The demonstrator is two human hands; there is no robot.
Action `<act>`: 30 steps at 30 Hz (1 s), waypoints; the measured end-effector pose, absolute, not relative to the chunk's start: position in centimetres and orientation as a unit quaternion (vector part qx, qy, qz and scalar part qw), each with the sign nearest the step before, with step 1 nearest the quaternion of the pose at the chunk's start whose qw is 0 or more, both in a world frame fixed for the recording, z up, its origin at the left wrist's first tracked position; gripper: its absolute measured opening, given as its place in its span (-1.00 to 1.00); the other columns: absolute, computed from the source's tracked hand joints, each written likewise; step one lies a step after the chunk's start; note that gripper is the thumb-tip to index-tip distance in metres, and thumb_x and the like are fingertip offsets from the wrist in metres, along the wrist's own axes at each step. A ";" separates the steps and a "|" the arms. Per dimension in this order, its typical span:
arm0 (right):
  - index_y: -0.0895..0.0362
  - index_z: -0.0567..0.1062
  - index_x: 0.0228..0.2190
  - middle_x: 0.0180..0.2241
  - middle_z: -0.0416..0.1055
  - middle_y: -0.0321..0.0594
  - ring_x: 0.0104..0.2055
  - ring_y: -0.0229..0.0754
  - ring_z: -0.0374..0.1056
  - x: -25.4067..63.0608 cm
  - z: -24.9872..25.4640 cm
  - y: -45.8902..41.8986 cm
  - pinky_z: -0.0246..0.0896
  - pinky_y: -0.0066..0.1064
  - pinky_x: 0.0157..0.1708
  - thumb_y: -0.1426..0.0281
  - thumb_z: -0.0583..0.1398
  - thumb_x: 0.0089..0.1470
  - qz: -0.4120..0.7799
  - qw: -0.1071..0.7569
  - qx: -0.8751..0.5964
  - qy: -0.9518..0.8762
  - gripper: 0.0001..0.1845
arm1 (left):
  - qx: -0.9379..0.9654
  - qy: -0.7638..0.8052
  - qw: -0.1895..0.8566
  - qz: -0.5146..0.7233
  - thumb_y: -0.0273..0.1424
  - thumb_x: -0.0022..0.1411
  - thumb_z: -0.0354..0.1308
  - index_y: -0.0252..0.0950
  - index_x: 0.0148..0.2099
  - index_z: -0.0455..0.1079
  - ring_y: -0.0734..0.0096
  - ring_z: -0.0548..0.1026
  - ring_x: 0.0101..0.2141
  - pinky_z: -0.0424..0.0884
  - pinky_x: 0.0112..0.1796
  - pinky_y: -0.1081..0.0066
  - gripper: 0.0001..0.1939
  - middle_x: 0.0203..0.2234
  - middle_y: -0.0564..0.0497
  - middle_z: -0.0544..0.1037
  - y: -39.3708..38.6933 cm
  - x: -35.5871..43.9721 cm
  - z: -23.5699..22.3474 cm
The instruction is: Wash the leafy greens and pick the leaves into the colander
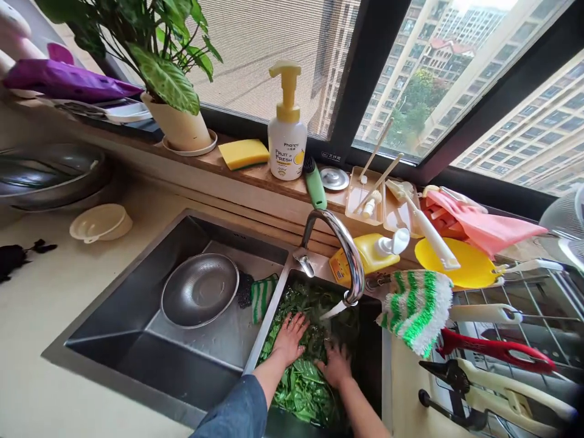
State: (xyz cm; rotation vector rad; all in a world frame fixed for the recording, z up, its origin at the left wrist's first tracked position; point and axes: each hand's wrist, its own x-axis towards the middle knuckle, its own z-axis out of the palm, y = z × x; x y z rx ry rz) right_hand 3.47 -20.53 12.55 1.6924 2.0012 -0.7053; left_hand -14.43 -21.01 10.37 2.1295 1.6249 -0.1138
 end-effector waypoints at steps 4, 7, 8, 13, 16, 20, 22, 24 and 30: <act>0.07 0.36 -0.04 -0.07 0.34 -0.05 -0.07 -0.02 0.29 3.4 14.5 -16.2 0.17 -0.25 -0.14 0.22 -0.03 0.08 -0.234 0.110 0.636 0.727 -0.56 | 0.744 0.621 0.243 -0.045 -0.11 0.14 -0.04 -0.24 0.23 0.01 0.12 -0.17 0.22 -0.30 0.14 -0.03 -0.34 0.23 -0.12 -0.04 -21.2 -13.7 11.7; 0.16 0.24 0.06 0.10 0.13 0.03 0.13 0.09 0.05 2.3 14.8 -13.3 0.03 -0.15 0.00 0.19 -0.02 0.07 -0.157 0.041 0.681 0.714 -0.45 | 0.739 0.644 0.197 0.008 0.00 0.04 0.01 -0.12 0.26 -0.11 -0.03 -0.31 0.22 -0.40 0.07 -0.21 -0.21 0.25 -0.08 -0.19 -23.5 -11.8 11.8; 0.17 0.20 0.09 0.15 0.04 0.03 0.19 0.14 -0.08 1.7 14.4 -12.8 -0.04 -0.09 0.04 0.17 0.02 0.04 -0.160 0.048 0.681 0.713 -0.40 | 0.743 0.642 0.189 0.010 0.05 -0.03 0.05 -0.07 0.26 -0.13 -0.08 -0.35 0.21 -0.44 0.04 -0.26 -0.15 0.26 -0.06 -0.24 -24.6 -11.4 11.3; 0.10 0.14 0.13 0.19 -0.04 -0.05 0.24 0.21 -0.29 -1.1 12.3 -15.0 -0.11 0.00 0.06 0.21 0.07 0.00 -0.283 0.150 0.611 0.724 -0.35 | 0.730 0.638 0.223 -0.105 -0.03 -0.18 0.23 -0.01 0.18 0.06 -0.12 -0.35 0.20 -0.51 0.02 -0.26 -0.15 0.24 -0.07 -0.11 -27.7 -11.8 6.6; 0.00 0.00 0.18 0.25 -0.21 -0.14 0.25 0.24 -0.38 -1.0 11.9 -18.9 -0.28 0.15 0.07 0.26 0.05 0.01 -0.215 0.134 0.627 0.737 -0.31 | 0.706 0.640 0.264 -0.148 -0.23 -0.10 0.24 -0.01 0.10 0.20 -0.12 -0.24 0.20 -0.49 0.06 -0.20 -0.34 0.21 -0.05 0.01 -26.6 -12.3 5.2; -0.08 0.09 0.14 0.25 -0.17 -0.25 0.26 0.17 -0.36 1.4 11.7 -23.1 -0.59 0.19 0.09 0.21 0.04 0.01 -0.213 0.187 0.573 0.769 -0.38 | 0.700 0.636 0.274 -0.176 -0.25 -0.03 0.19 -0.03 0.13 0.18 -0.12 -0.18 0.20 -0.52 0.05 -0.20 -0.38 0.20 -0.06 0.03 -25.0 -12.0 7.3; -0.08 0.16 0.11 0.23 -0.09 -0.24 0.25 0.14 -0.30 2.4 11.6 -24.0 -0.53 0.15 0.11 0.24 0.04 0.01 -0.222 0.208 0.578 0.757 -0.42 | 0.716 0.629 0.265 -0.147 -0.14 -0.07 0.21 -0.04 0.17 0.10 -0.15 -0.20 0.20 -0.53 0.03 -0.24 -0.27 0.22 -0.07 -0.04 -25.2 -11.8 8.8; -0.06 0.12 0.12 0.24 -0.16 -0.22 0.26 0.14 -0.31 2.6 11.6 -24.6 -0.45 0.14 0.11 0.30 0.03 0.02 -0.190 0.181 0.618 0.741 -0.41 | 0.740 0.618 0.247 -0.098 -0.08 -0.17 0.25 -0.01 0.21 0.00 -0.15 -0.28 0.20 -0.53 0.02 -0.25 -0.11 0.24 -0.04 -0.15 -25.9 -11.9 9.7; -0.07 0.24 0.05 0.22 -0.07 -0.20 0.23 0.24 -0.24 2.4 12.9 -24.7 -0.21 0.17 0.05 0.28 0.16 -0.12 -0.279 0.216 0.594 0.723 -0.37 | 0.740 0.595 0.256 -0.182 -0.25 -0.27 0.35 0.00 0.15 0.15 -0.07 -0.33 0.21 -0.59 0.05 -0.13 -0.13 0.22 -0.08 -0.04 -27.4 -12.6 9.4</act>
